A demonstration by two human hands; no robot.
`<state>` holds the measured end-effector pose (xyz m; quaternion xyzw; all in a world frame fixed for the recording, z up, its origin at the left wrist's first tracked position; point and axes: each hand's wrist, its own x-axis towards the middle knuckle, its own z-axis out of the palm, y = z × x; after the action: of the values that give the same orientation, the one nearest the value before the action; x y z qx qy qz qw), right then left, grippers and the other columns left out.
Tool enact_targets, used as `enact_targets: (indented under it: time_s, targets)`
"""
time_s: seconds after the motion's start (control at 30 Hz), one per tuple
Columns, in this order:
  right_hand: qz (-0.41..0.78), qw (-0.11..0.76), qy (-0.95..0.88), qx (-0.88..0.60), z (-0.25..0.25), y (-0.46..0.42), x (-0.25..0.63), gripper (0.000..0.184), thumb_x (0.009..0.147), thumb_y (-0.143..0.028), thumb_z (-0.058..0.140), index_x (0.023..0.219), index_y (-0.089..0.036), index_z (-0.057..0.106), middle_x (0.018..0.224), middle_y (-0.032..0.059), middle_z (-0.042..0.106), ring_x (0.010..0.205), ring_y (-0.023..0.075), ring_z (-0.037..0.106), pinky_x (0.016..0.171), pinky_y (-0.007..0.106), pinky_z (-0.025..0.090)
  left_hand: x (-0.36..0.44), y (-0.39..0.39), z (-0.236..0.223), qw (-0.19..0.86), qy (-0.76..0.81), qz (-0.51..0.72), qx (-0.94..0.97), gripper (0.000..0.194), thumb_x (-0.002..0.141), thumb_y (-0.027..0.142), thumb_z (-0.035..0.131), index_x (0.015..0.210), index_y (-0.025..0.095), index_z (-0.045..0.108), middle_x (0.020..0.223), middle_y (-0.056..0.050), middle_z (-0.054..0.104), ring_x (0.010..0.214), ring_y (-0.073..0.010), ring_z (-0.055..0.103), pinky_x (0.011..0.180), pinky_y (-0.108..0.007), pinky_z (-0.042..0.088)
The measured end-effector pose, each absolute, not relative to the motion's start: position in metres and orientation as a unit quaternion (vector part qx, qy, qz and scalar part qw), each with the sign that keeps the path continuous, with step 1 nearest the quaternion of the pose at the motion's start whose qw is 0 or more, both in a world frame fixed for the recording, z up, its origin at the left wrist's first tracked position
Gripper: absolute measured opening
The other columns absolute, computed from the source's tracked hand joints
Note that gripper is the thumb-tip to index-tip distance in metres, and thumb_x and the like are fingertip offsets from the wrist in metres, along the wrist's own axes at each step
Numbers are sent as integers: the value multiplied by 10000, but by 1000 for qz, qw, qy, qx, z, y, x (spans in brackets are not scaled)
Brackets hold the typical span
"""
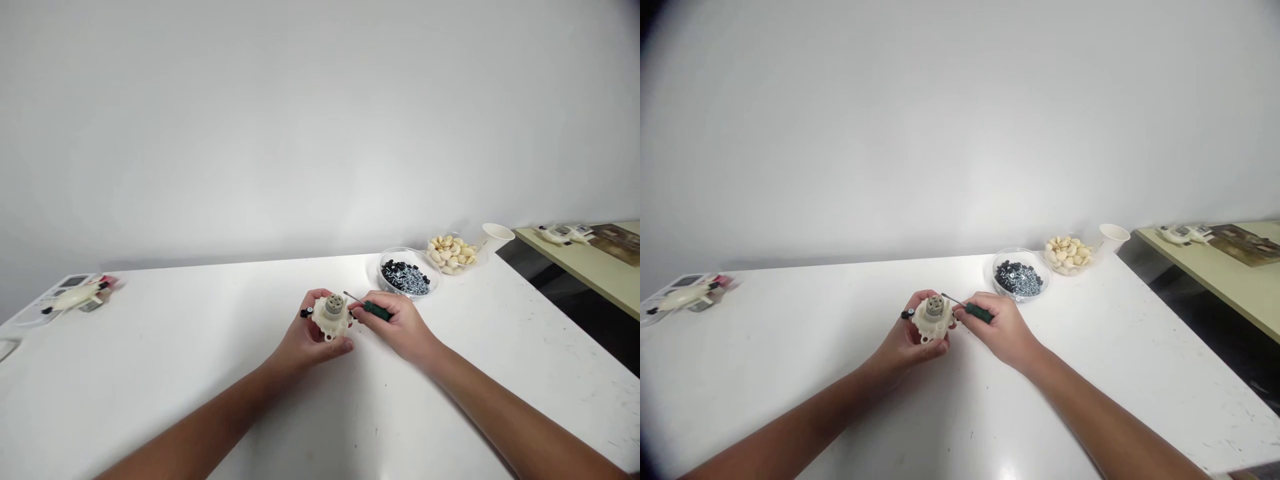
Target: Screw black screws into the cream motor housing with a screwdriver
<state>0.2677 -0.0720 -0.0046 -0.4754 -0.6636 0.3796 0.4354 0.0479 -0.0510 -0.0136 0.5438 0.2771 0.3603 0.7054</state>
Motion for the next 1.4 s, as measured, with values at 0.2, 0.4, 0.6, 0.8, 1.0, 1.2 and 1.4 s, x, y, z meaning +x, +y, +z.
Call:
enact_targets:
  time_s: [0.2,0.4,0.6,0.8,1.0,1.2,1.4]
  targets:
    - [374,430,-667,-480,-6,-69,268,237,973,-405,712,854,-220,800,758,33,698,700,187,600,622,317,422,48,-50,-11,697,290,351,554,660,813,302,882,1253,259,392,1132,-63,649,872,-171,657,783,-302,490]
    - [401,440,-646,-479,-8,-68,268,237,943,-466,739,973,-249,832,952,70,790,867,252,712,735,363,526,47,-48,-13,681,273,364,573,591,870,381,829,1286,246,431,1207,-109,655,990,-231,682,839,-340,511]
    - [435,447,-617,-481,-11,-65,269,296,916,-524,757,995,-245,815,980,72,793,879,252,713,746,370,553,46,-46,-18,651,283,365,602,528,914,461,764,1304,228,495,1223,-113,636,1099,-264,618,898,-366,508]
    - [462,431,-614,-473,-15,-63,271,273,901,-496,785,917,-224,790,900,50,777,815,219,683,721,335,511,46,-46,-20,656,305,355,592,546,896,517,764,1287,223,521,1183,-98,633,1022,-241,599,845,-353,521]
    - [475,433,-607,-467,-14,-65,269,286,907,-497,776,937,-213,782,912,60,772,840,235,688,752,350,514,47,-48,-14,661,303,355,587,529,908,527,749,1278,217,534,1159,-90,641,1003,-232,614,856,-351,537]
    - [484,459,-588,-457,-13,-64,274,295,928,-478,743,1099,-251,665,764,-21,614,673,159,566,626,280,440,44,-51,-14,675,311,370,557,490,937,498,712,1287,201,541,1123,-101,670,946,-226,648,825,-346,536]
    - [485,447,-601,-452,-5,-68,280,175,949,-347,708,1013,-250,577,774,-37,551,662,134,507,589,242,382,31,-25,-32,705,331,426,460,458,802,562,729,1006,183,572,691,30,504,571,-107,421,536,-237,354]
